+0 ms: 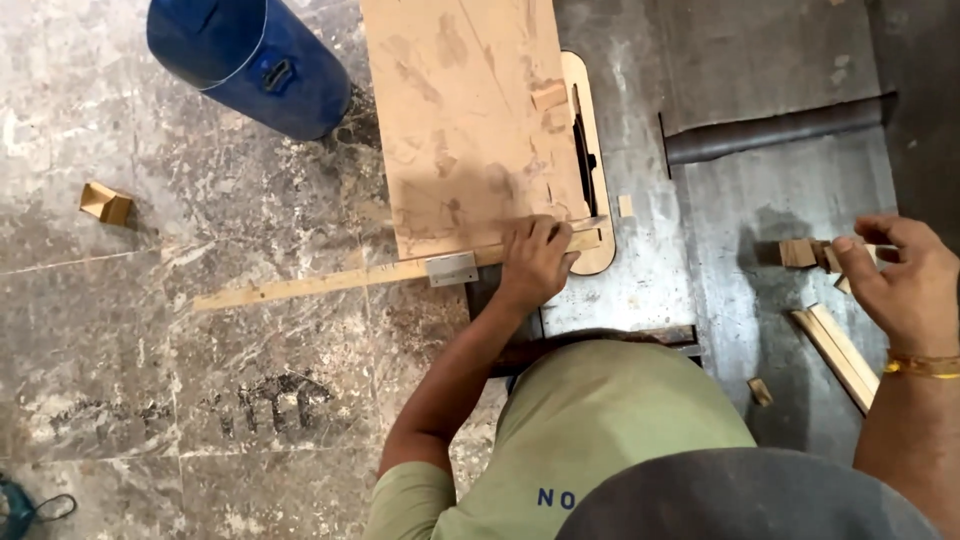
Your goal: The recorder uses a table saw to cut small wooden blocks from a piece of lumber in a workshop environment.
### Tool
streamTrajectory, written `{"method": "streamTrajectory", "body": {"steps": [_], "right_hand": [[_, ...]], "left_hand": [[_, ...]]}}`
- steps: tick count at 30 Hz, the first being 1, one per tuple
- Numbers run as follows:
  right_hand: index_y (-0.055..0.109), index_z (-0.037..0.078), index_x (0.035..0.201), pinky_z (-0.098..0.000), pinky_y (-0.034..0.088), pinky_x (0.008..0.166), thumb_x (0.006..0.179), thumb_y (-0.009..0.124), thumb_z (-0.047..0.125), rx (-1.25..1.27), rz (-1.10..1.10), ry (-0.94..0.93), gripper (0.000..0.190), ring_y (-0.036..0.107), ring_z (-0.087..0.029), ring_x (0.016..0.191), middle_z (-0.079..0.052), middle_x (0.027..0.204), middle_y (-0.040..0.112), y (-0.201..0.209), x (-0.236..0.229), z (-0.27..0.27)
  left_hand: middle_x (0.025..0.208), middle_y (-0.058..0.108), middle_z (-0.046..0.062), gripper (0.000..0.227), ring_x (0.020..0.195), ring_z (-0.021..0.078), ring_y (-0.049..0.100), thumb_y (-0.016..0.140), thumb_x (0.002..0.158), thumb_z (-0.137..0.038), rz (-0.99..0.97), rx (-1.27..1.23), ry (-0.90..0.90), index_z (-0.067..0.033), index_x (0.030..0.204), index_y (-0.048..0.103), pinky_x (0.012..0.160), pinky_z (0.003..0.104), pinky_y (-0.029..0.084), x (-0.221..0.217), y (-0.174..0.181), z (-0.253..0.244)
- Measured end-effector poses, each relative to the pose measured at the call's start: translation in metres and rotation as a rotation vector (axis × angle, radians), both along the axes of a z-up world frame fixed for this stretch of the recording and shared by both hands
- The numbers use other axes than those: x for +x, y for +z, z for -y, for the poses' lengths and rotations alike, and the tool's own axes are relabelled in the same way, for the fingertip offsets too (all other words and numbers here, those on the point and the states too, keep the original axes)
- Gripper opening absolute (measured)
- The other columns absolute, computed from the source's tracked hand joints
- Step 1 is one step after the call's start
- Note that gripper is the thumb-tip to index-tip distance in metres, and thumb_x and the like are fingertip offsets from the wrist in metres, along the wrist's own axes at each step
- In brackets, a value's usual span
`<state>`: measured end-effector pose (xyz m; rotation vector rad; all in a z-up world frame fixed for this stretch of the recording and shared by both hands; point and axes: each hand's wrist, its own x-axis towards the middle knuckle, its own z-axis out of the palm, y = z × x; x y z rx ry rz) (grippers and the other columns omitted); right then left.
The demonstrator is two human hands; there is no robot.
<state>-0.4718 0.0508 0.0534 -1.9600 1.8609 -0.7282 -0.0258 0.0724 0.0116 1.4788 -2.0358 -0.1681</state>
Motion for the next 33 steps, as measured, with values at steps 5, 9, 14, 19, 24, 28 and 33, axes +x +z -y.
{"method": "streamTrajectory", "body": {"steps": [5, 9, 14, 19, 24, 28, 33], "right_hand": [[0.069, -0.002, 0.123, -0.0365, 0.056, 0.078, 0.106, 0.078, 0.025, 0.006, -0.016, -0.012, 0.033, 0.069, -0.029, 0.102, -0.018, 0.121, 0.070, 0.020, 0.020, 0.000], [0.069, -0.001, 0.123, -0.0341, 0.058, 0.087, 0.105, 0.078, 0.027, -0.029, -0.202, 0.063, 0.034, 0.071, -0.025, 0.102, -0.017, 0.118, 0.072, -0.005, 0.003, -0.001], [0.070, -0.002, 0.126, -0.0307, 0.058, 0.083, 0.108, 0.077, 0.024, 0.022, -0.015, 0.097, 0.032, 0.071, -0.023, 0.100, -0.016, 0.115, 0.071, 0.001, 0.019, 0.003], [0.072, 0.000, 0.124, -0.0281, 0.059, 0.085, 0.109, 0.080, 0.026, 0.062, -0.003, 0.166, 0.031, 0.072, -0.021, 0.100, -0.017, 0.113, 0.073, -0.010, 0.057, 0.011], [0.074, 0.010, 0.119, -0.0455, 0.049, 0.099, 0.092, 0.075, 0.025, 0.025, -0.084, 0.493, 0.031, 0.066, -0.030, 0.101, -0.010, 0.103, 0.073, -0.025, 0.149, 0.030], [0.074, 0.009, 0.120, -0.0447, 0.048, 0.098, 0.089, 0.074, 0.019, -0.144, -0.112, 0.586, 0.032, 0.061, -0.033, 0.107, -0.012, 0.109, 0.069, -0.024, 0.200, 0.045], [0.076, 0.017, 0.105, -0.0454, 0.047, 0.083, 0.082, 0.074, 0.019, -0.271, -0.250, 0.640, 0.023, 0.058, -0.031, 0.097, -0.006, 0.097, 0.062, -0.045, 0.220, 0.059]], "left_hand": [[0.116, 0.057, 0.012, 0.038, 0.109, 0.0331, 0.053, 0.075, 0.087, -0.026, -0.004, -0.048, -0.072, -0.0042, 0.117, 0.065, 0.097, 0.050, 0.044, -0.003, 0.002, 0.007], [0.116, 0.059, 0.010, 0.038, 0.107, 0.0313, 0.053, 0.074, 0.086, -0.028, 0.097, -0.021, -0.079, -0.0052, 0.116, 0.067, 0.092, 0.047, 0.042, -0.002, 0.008, 0.009], [0.117, 0.058, 0.009, 0.039, 0.109, 0.0301, 0.052, 0.074, 0.086, -0.030, 0.128, -0.008, -0.064, -0.0062, 0.117, 0.067, 0.094, 0.046, 0.041, -0.002, 0.003, 0.009], [0.118, 0.058, 0.009, 0.041, 0.111, 0.0301, 0.052, 0.074, 0.085, -0.030, 0.132, 0.006, -0.064, -0.0064, 0.117, 0.066, 0.095, 0.046, 0.041, -0.002, -0.002, 0.009], [0.114, 0.058, 0.005, 0.038, 0.109, 0.0280, 0.052, 0.076, 0.084, -0.030, 0.126, 0.004, -0.058, -0.0098, 0.116, 0.068, 0.093, 0.045, 0.041, -0.003, -0.006, 0.009], [0.112, 0.059, 0.004, 0.038, 0.109, 0.0285, 0.053, 0.076, 0.082, -0.031, 0.148, 0.042, -0.034, -0.0121, 0.114, 0.068, 0.091, 0.046, 0.041, -0.005, -0.004, 0.010], [0.114, 0.062, 0.003, 0.043, 0.111, 0.0271, 0.055, 0.077, 0.081, -0.034, 0.152, 0.123, -0.014, -0.0134, 0.117, 0.066, 0.094, 0.045, 0.043, -0.005, -0.012, 0.010]]}}
